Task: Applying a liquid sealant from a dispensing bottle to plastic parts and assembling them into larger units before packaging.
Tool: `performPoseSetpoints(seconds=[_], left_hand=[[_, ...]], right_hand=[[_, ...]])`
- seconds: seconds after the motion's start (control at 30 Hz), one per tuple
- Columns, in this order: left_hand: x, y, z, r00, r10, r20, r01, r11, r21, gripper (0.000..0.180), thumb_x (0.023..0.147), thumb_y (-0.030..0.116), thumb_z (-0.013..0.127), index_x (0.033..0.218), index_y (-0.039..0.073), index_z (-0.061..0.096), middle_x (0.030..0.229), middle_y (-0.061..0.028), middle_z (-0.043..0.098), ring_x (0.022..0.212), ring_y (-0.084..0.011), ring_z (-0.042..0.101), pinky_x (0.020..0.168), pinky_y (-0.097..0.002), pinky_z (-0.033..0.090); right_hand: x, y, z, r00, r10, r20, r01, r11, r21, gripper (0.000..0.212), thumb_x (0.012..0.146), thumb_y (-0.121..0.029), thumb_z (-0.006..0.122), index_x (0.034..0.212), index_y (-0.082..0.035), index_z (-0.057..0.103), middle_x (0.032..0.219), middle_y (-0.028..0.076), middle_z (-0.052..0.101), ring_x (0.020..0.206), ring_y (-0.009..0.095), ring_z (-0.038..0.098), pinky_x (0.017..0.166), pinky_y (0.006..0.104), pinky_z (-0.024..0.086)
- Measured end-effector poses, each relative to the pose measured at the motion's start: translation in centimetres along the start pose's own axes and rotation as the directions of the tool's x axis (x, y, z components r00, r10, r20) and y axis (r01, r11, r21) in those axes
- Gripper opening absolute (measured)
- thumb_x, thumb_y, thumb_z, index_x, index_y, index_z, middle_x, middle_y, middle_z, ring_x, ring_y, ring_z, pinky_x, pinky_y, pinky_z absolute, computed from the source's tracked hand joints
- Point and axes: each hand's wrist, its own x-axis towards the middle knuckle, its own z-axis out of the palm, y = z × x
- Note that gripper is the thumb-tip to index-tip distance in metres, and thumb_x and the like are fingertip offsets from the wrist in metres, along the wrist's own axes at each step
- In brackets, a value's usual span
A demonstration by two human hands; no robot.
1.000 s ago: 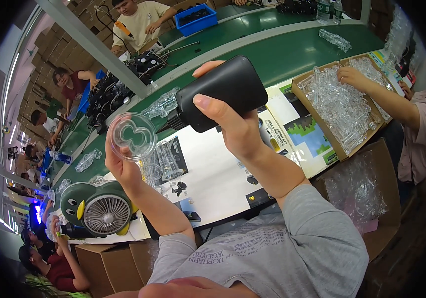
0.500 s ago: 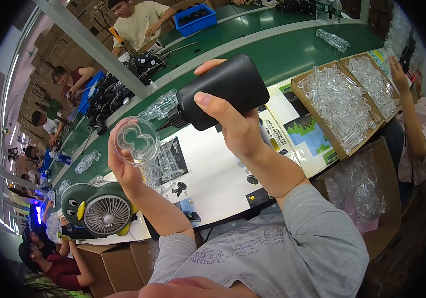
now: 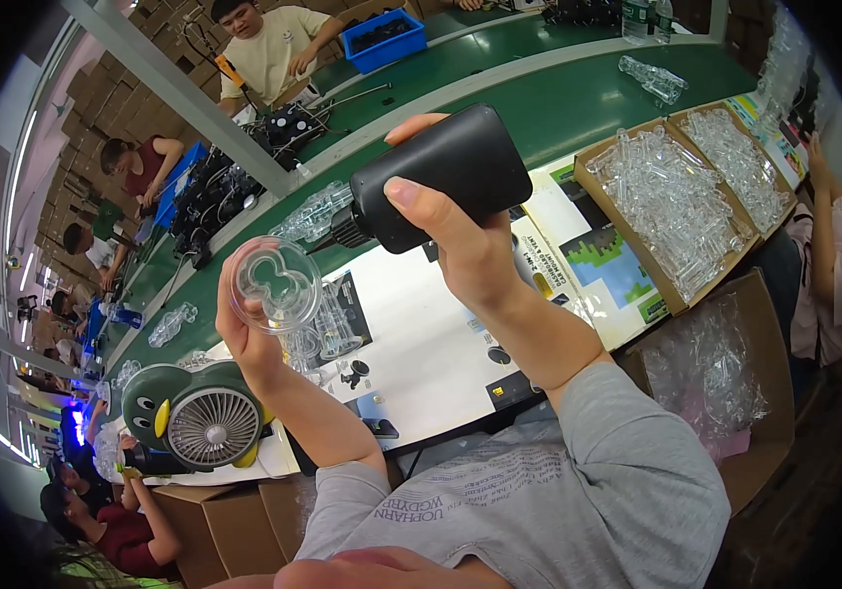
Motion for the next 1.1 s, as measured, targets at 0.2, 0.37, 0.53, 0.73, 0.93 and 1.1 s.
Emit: performPoseSetpoints(seconds=[0.2,0.37,0.53,0.73,0.93,1.1], left_hand=[[0.2,0.3,0.0,1.0,-0.019,0.006,0.019,0.999,-0.027,0.044,0.09,0.03,0.049,0.112,-0.009,0.051,0.108,-0.0165,0.056,0.1,-0.0242,0.053,0.089,-0.0334,0.039],[0.4,-0.5,-0.3,0.985,-0.047,-0.166,0.047,0.999,-0.007,0.043,0.092,0.027,0.047,0.12,-0.007,0.046,0.112,-0.0142,0.055,0.103,-0.0215,0.053,0.091,-0.0312,0.039],[0.3,-1.2,-0.8,0.934,-0.104,-0.343,0.084,0.994,-0.071,0.045,0.09,0.025,0.052,0.121,-0.007,0.044,0.116,-0.0172,0.055,0.107,-0.0213,0.053,0.093,-0.0324,0.039],[0.6,-1.3,-0.9,0.893,-0.074,-0.443,0.068,0.997,-0.029,0.045,0.09,0.025,0.053,0.12,-0.007,0.045,0.114,-0.0161,0.056,0.106,-0.0216,0.054,0.092,-0.0326,0.041],[0.7,-0.7,-1.0,0.891,-0.076,-0.448,0.049,0.996,-0.072,0.045,0.09,0.026,0.053,0.12,-0.007,0.045,0.115,-0.0165,0.055,0.105,-0.0215,0.054,0.092,-0.0323,0.041],[0.5,-0.7,-1.8,0.885,-0.078,-0.46,0.06,0.997,-0.054,0.046,0.09,0.027,0.053,0.12,-0.007,0.045,0.115,-0.017,0.055,0.106,-0.0217,0.053,0.092,-0.0326,0.04]], right_hand=[[0.2,0.2,-0.2,1.0,-0.014,0.006,0.014,1.0,-0.014,0.037,0.071,-0.007,0.06,0.105,0.001,0.048,0.098,0.01,0.052,0.077,0.013,0.057,0.067,0.0246,0.052],[0.7,1.0,-1.0,1.0,-0.023,0.005,0.024,0.999,-0.048,0.038,0.073,-0.007,0.061,0.108,0.0,0.048,0.095,0.009,0.052,0.078,0.013,0.058,0.067,0.0241,0.051],[1.2,2.3,-0.9,0.998,0.052,0.022,-0.048,0.987,-0.151,0.04,0.075,-0.009,0.065,0.111,-0.006,0.049,0.096,0.006,0.054,0.079,0.01,0.057,0.067,0.0223,0.05],[2.0,6.2,-1.4,0.981,0.018,0.192,0.06,0.919,-0.391,0.038,0.076,-0.009,0.068,0.109,-0.007,0.051,0.096,0.005,0.055,0.082,0.01,0.054,0.073,0.0228,0.046],[2.1,12.9,-4.1,0.825,0.156,0.543,0.449,0.402,-0.798,0.034,0.07,-0.008,0.069,0.1,-0.022,0.059,0.086,0.005,0.046,0.074,0.025,0.055,0.068,0.0325,0.048],[0.5,17.5,-6.3,0.68,0.305,0.667,0.609,0.272,-0.745,0.037,0.067,0.001,0.059,0.095,-0.024,0.059,0.087,0.003,0.042,0.086,0.021,0.052,0.063,0.0332,0.047]])
